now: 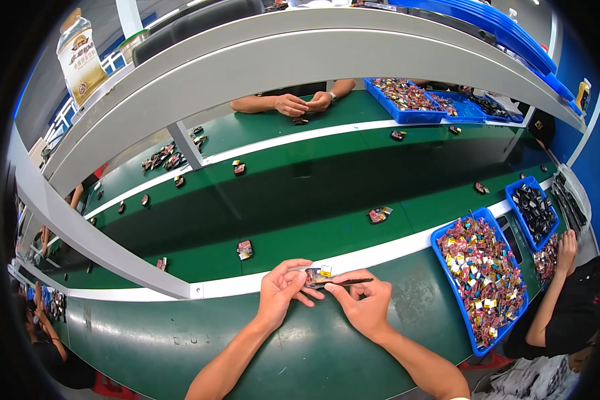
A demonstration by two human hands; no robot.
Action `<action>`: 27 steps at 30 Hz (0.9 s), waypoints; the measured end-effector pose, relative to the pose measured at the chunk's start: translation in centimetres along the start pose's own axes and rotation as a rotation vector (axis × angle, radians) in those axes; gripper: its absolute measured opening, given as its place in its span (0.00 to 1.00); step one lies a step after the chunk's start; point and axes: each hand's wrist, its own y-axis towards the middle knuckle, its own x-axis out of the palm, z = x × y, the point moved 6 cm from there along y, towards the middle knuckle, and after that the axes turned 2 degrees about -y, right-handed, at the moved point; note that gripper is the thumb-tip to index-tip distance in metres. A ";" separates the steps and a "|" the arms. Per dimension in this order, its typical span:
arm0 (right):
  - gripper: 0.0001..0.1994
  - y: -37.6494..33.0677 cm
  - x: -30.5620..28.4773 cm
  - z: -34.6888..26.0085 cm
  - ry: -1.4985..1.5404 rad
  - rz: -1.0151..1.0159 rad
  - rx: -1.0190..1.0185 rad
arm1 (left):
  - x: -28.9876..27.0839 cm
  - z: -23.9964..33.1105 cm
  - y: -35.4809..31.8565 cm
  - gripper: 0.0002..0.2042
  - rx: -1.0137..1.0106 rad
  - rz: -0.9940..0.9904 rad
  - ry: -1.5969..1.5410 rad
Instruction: The recorder is assembling small electronic or mechanical components on a manufacturing assembly line, using a small tool to manipulate parts.
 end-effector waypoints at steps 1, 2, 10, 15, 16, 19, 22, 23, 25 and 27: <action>0.06 -0.1 0.0 0.2 0.000 -0.001 0.000 | 0.0 0.1 0.0 0.14 0.010 0.000 0.009; 0.05 -0.2 0.1 0.3 -0.026 0.011 -0.024 | 0.0 0.0 0.0 0.14 0.011 0.001 0.009; 0.04 -0.4 0.3 -0.1 -0.091 0.015 -0.078 | -0.1 -0.3 0.0 0.14 0.031 -0.033 0.036; 0.05 -0.3 0.4 -0.4 -0.107 0.018 -0.087 | -0.2 -0.3 -0.1 0.13 0.036 -0.022 0.027; 0.05 -0.3 0.4 -0.4 -0.107 0.018 -0.087 | -0.2 -0.3 -0.1 0.13 0.045 -0.019 0.025; 0.06 -0.3 0.4 -0.4 -0.121 0.014 -0.107 | -0.2 -0.2 -0.1 0.13 0.051 -0.016 0.035; 0.06 -0.3 0.3 -0.4 -0.125 0.010 -0.121 | -0.2 -0.2 -0.1 0.13 0.053 -0.014 0.038; 0.06 -0.2 0.3 -0.5 -0.125 -0.002 -0.118 | -0.2 -0.2 -0.2 0.13 0.053 -0.013 0.038; 0.07 -0.1 0.4 -0.5 -0.124 -0.016 -0.116 | -0.1 -0.2 -0.2 0.13 0.052 -0.003 0.035; 0.06 -0.1 0.3 -0.1 -0.097 -0.008 -0.085 | -0.2 -0.3 -0.2 0.13 0.049 -0.004 0.027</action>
